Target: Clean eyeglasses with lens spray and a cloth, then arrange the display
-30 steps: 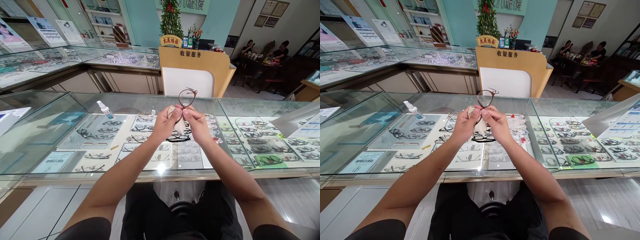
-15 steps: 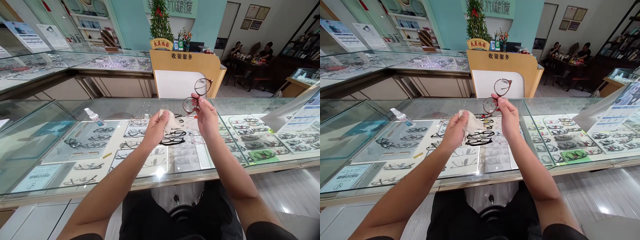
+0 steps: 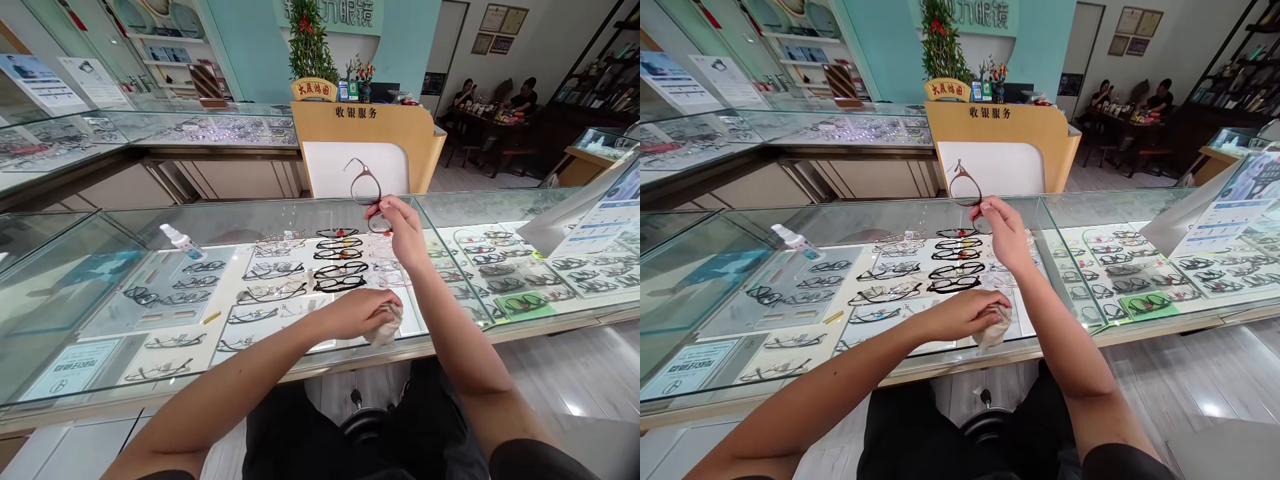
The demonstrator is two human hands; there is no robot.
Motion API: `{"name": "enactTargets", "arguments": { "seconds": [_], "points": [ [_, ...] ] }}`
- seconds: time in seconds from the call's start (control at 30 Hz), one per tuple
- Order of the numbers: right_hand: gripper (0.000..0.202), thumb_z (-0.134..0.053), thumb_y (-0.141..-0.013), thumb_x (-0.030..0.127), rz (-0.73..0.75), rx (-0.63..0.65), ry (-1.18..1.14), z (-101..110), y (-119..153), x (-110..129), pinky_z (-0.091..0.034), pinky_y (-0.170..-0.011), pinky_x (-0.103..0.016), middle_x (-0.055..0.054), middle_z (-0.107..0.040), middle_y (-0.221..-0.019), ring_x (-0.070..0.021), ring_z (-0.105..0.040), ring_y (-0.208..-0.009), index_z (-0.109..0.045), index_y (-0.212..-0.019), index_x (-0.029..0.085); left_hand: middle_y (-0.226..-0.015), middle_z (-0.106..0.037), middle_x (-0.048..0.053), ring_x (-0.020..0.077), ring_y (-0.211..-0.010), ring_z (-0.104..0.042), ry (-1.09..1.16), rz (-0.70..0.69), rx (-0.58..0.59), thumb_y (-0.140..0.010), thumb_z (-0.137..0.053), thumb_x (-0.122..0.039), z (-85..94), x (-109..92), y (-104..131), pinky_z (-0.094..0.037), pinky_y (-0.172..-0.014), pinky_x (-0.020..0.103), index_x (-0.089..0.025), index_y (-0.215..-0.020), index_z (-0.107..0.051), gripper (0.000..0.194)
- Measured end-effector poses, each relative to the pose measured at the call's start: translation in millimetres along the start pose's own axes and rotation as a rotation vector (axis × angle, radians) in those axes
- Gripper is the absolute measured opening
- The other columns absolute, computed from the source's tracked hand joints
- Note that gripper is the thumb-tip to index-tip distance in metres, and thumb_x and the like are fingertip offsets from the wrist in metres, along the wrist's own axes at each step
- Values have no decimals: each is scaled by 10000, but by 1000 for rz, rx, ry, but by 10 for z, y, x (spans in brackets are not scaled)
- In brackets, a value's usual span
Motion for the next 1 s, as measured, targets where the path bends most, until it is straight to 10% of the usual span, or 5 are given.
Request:
{"name": "enactTargets", "arguments": {
  "seconds": [0.1, 0.23, 0.37, 0.73, 1.0],
  "points": [
    [323, -549, -1056, 429, -5, 4, 39, 15, 4, 14, -502, -947, -364, -27, -740, -897, -220, -662, -954, -706, -836, 251, -1300, -792, 92, 276, -1203, -726, -52, -109, -186, -1119, -586, -424, 127, -11, 6, -527, -1038, 412, -234, -1318, -705, 301],
    [332, -536, -1033, 386, -45, 85, 145, -23, 16, -2, -469, -896, -353, -24, -723, -844, -221, -632, -930, -687, -773, 246, -1072, -780, 74, 223, -1003, -736, -143, -175, -859, -1131, -577, -404, 754, 8, 335, -572, -935, 387, -230, -1150, -716, 224],
    [335, -534, -1002, 327, -83, 241, 149, -143, 52, 10, -433, -844, -345, -8, -694, -782, -198, -607, -844, -673, -713, 232, -1418, -691, 165, 314, -1361, -658, -424, -131, -1347, -1014, -766, -476, 1163, 9, 737, -556, -1134, 490, -214, -1447, -615, 529],
    [349, -599, -1018, 392, -155, 399, 86, -190, 128, 63, -488, -901, -360, -17, -740, -813, -216, -676, -898, -748, -750, 225, -1330, -791, 133, 329, -1257, -748, -582, -144, -1382, -933, -850, -624, 1243, 25, 786, -592, -1106, 482, -253, -1439, -688, 648],
    [595, -792, -948, 528, 242, 0, 312, -30, 161, 161, -541, -1103, -493, -114, -701, -1367, -295, -674, -1255, -614, -1461, 284, -1218, -782, 102, 280, -1100, -741, -445, -101, -1634, -901, -864, -675, 1523, 88, 1066, -588, -1026, 476, -224, -1347, -712, 652]
  ]
}}
Point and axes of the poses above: each hand's wrist, its own y-axis away from the middle knuckle, its own z-axis out of the back of the hand, x = y × z, the point moved 8 cm from there along -y, towards the middle knuckle
